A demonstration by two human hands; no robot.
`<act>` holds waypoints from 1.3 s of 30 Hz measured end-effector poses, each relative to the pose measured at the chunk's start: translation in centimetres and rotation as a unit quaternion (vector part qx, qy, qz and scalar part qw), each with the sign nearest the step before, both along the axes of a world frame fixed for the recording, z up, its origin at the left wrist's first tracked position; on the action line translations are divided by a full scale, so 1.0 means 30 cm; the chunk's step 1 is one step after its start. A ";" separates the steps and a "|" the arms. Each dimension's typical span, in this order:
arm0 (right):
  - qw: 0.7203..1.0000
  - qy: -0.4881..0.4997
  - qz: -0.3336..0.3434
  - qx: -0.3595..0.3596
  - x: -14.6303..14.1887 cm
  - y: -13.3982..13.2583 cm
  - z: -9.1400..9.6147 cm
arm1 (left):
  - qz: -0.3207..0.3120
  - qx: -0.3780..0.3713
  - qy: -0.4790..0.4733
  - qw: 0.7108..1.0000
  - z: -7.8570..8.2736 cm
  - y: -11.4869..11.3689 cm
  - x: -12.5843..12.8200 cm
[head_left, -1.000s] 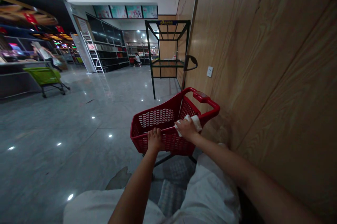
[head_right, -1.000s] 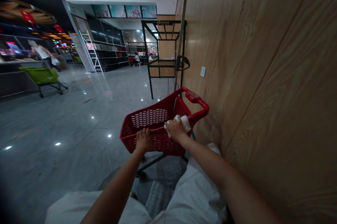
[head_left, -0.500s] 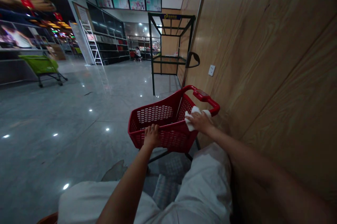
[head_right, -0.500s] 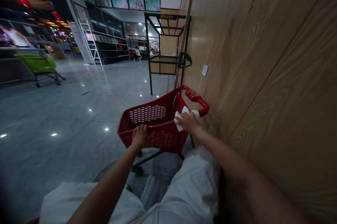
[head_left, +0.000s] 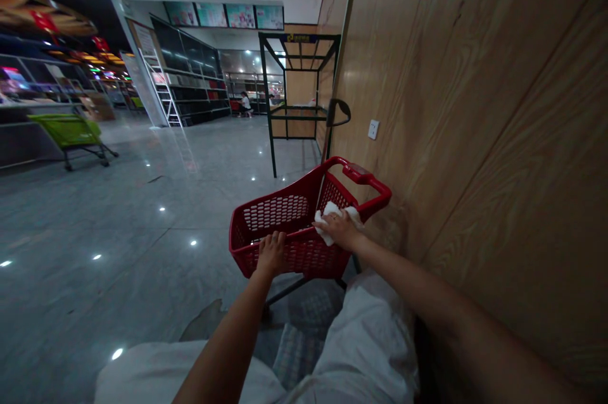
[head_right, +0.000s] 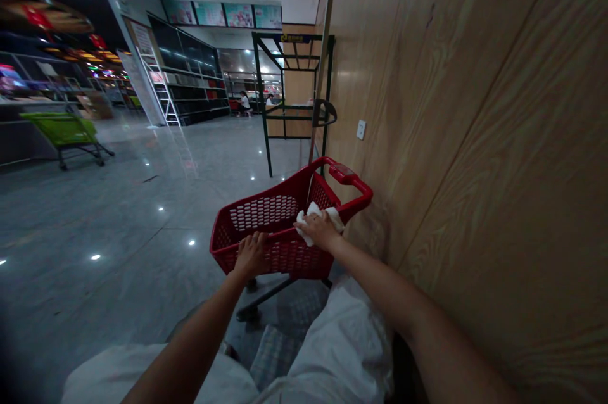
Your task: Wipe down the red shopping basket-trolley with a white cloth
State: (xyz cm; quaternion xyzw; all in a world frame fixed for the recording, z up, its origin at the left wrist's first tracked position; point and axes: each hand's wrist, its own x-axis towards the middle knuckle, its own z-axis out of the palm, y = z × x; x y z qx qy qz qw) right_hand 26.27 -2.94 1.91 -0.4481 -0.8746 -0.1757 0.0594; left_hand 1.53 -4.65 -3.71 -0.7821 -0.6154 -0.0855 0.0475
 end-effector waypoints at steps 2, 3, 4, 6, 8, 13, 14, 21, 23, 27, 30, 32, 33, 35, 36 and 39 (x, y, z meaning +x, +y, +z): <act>0.999 -0.025 0.026 -0.002 0.064 0.014 0.030 | -0.016 0.010 0.009 1.000 0.000 0.005 -0.039; 0.999 -0.035 0.034 -0.002 0.111 0.022 0.053 | -0.017 0.016 0.012 1.000 0.003 0.009 -0.056; 0.998 -0.042 0.036 -0.002 0.164 0.031 0.078 | -0.015 0.020 0.015 1.000 0.006 0.013 -0.071; 0.998 -0.048 0.027 -0.005 0.277 0.050 0.132 | -0.007 0.022 0.018 1.000 0.015 0.020 -0.091; 0.999 -0.045 0.008 -0.013 0.385 0.071 0.181 | -0.001 0.020 0.019 1.000 0.025 0.026 -0.102; 1.000 0.015 0.006 -0.011 0.530 0.115 0.209 | 0.008 0.018 0.020 1.000 0.027 0.041 -0.112; 1.000 0.029 0.004 -0.004 0.525 0.117 0.200 | 0.013 0.017 0.022 1.000 0.025 0.050 -0.118; 0.995 0.079 -0.056 0.032 0.273 0.072 0.176 | 0.129 -0.068 0.038 0.989 0.101 0.192 -0.194; 0.993 0.094 -0.061 0.035 0.168 0.047 0.192 | 0.153 -0.057 0.021 0.986 0.157 0.216 -0.180; 0.994 0.097 -0.029 0.031 -0.032 -0.014 0.223 | 0.123 0.024 -0.040 0.991 0.262 0.193 -0.091; 0.994 0.067 0.084 0.022 -0.132 -0.050 0.240 | 0.074 0.073 -0.075 0.992 0.320 0.156 -0.044; 0.983 0.052 0.175 0.016 -0.164 -0.054 0.246 | 0.040 0.088 -0.088 0.991 0.360 0.142 -0.045; 0.976 0.052 0.212 0.015 -0.170 -0.049 0.248 | 0.023 0.084 -0.092 0.992 0.384 0.137 -0.052; 0.966 0.064 0.250 0.018 -0.169 -0.021 0.252 | -0.010 0.052 -0.098 0.994 0.436 0.128 -0.066; 0.965 0.071 0.253 0.020 -0.163 0.000 0.255 | -0.027 0.027 -0.100 0.994 0.462 0.120 -0.069; 0.976 0.094 0.194 -0.003 -0.146 0.079 0.279 | -0.056 -0.041 -0.111 0.991 0.516 0.072 -0.037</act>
